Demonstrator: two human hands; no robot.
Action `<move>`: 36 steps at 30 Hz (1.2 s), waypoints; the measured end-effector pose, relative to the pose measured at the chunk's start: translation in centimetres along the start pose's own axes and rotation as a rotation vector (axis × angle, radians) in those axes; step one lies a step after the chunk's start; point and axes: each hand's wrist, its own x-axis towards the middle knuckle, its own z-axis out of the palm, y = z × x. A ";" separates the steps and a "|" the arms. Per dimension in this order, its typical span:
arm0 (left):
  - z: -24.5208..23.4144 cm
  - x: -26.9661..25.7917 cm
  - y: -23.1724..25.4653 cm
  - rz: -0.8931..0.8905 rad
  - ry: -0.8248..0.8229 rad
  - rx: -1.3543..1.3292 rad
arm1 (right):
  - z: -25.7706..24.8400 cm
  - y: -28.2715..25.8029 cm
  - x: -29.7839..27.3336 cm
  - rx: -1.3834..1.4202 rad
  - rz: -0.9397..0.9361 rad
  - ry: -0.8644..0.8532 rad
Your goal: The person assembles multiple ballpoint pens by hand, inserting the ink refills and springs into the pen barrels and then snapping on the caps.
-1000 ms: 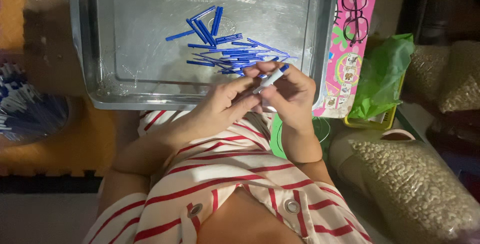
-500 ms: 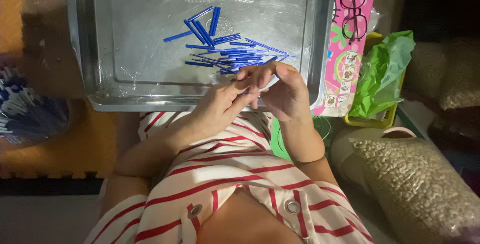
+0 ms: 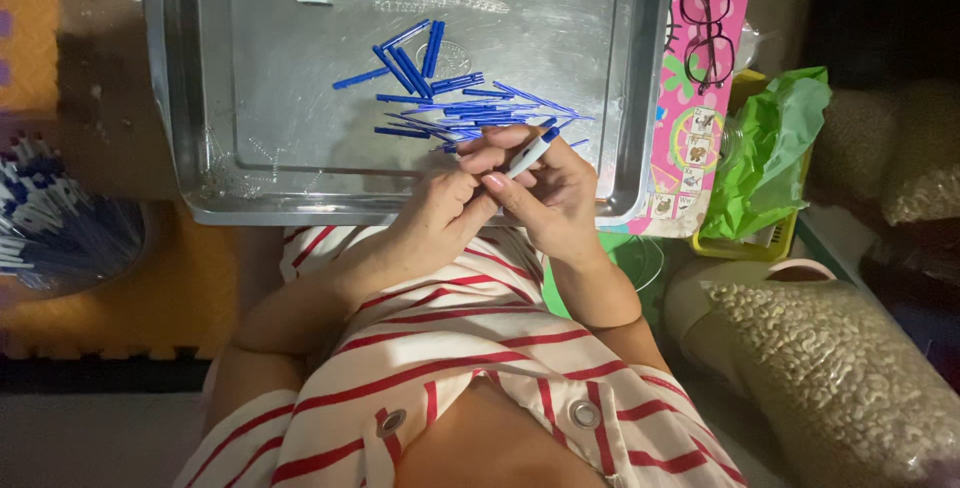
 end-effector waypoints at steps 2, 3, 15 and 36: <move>0.1 -0.1 -0.4 -0.023 -0.013 -0.013 | -0.2 0.1 0.0 0.034 0.021 0.011; 0.1 0.1 -0.1 -0.022 -0.012 -0.012 | -0.2 0.1 -0.1 0.035 0.019 0.011; -21.6 -7.3 -2.3 -0.154 0.457 -0.062 | -10.9 2.3 -1.4 0.069 -0.230 0.100; -42.6 -40.5 -20.9 -0.796 1.204 1.348 | -15.5 7.2 -6.3 -0.663 -0.433 0.469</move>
